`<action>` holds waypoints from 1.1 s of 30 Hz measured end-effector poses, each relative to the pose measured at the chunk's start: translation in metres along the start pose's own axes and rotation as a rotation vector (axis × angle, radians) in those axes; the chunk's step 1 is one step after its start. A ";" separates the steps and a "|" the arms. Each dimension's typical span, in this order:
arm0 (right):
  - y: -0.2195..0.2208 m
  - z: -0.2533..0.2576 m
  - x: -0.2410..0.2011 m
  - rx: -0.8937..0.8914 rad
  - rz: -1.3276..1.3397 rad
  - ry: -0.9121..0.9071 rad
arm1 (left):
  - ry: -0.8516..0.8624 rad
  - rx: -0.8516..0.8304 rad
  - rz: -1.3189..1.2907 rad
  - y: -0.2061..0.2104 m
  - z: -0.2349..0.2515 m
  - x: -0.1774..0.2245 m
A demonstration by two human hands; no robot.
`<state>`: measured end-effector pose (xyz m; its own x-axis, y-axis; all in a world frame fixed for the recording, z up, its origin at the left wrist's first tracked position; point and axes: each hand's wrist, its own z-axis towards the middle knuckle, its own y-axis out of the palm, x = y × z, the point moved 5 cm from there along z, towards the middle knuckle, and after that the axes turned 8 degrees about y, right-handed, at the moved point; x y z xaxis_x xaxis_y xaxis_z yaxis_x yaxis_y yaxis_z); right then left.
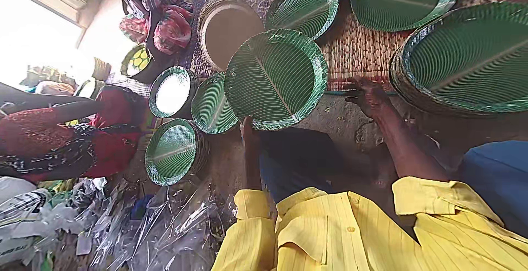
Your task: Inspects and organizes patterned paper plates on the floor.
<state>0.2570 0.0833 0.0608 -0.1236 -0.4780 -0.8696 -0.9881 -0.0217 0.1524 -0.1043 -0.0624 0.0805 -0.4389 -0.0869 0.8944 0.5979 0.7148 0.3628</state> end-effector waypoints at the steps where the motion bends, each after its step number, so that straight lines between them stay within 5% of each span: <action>1: -0.004 0.000 0.000 0.028 0.009 0.007 | 0.033 0.021 -0.025 -0.008 0.003 0.009; 8: -0.036 -0.004 -0.006 0.218 0.136 0.009 | 0.251 0.237 -0.096 -0.070 0.041 0.068; 16: -0.049 -0.006 -0.011 0.291 0.195 0.016 | 0.078 0.440 0.232 -0.137 0.077 0.021; 33: -0.050 -0.006 -0.018 0.316 0.167 0.050 | -0.017 0.302 0.261 -0.104 0.074 -0.017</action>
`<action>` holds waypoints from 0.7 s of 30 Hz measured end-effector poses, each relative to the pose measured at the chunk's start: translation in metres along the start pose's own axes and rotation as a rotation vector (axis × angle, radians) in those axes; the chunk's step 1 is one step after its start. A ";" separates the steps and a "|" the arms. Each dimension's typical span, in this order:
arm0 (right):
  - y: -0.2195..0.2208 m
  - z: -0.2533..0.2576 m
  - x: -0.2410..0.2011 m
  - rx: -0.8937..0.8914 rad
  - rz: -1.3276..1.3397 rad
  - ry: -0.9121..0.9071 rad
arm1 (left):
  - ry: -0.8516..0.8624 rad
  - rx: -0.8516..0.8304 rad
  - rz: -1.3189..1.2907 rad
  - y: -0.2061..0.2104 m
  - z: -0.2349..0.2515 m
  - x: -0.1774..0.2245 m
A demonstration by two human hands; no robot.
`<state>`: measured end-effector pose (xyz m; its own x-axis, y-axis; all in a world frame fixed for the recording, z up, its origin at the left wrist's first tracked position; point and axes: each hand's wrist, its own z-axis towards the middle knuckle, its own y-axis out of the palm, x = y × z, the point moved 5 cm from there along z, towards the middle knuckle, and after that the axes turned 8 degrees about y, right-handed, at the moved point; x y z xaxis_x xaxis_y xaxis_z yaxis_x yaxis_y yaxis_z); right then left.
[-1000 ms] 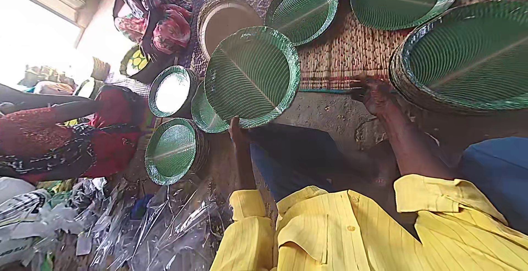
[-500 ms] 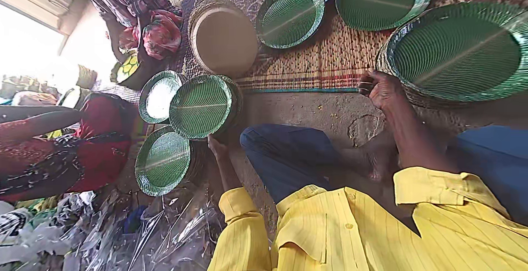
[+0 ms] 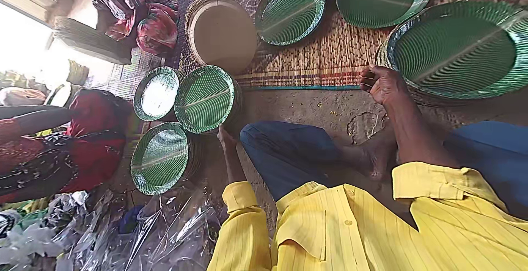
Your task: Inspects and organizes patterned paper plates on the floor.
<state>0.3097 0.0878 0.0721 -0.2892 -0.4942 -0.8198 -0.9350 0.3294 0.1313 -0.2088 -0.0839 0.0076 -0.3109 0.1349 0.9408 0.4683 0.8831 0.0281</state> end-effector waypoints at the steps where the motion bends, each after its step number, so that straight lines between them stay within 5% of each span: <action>1: -0.002 0.000 -0.001 0.002 0.004 -0.002 | -0.001 0.010 -0.017 0.000 -0.003 -0.001; 6: -0.013 0.004 -0.010 0.029 0.035 -0.016 | 0.028 -0.034 -0.081 0.008 -0.023 0.002; 11: -0.021 0.007 -0.023 0.051 0.032 -0.075 | 0.261 -0.185 -0.073 0.043 -0.052 0.050; 15: -0.030 0.008 -0.037 0.057 0.037 -0.107 | 0.463 -0.483 -0.024 0.116 -0.094 0.087; 21: -0.047 0.010 -0.053 0.116 0.048 -0.138 | 0.856 -0.943 0.306 0.231 -0.146 0.069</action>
<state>0.3713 0.1063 0.1043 -0.2949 -0.3633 -0.8838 -0.8884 0.4448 0.1137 -0.0016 0.0636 0.1287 0.3683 -0.3620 0.8563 0.9294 0.1689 -0.3283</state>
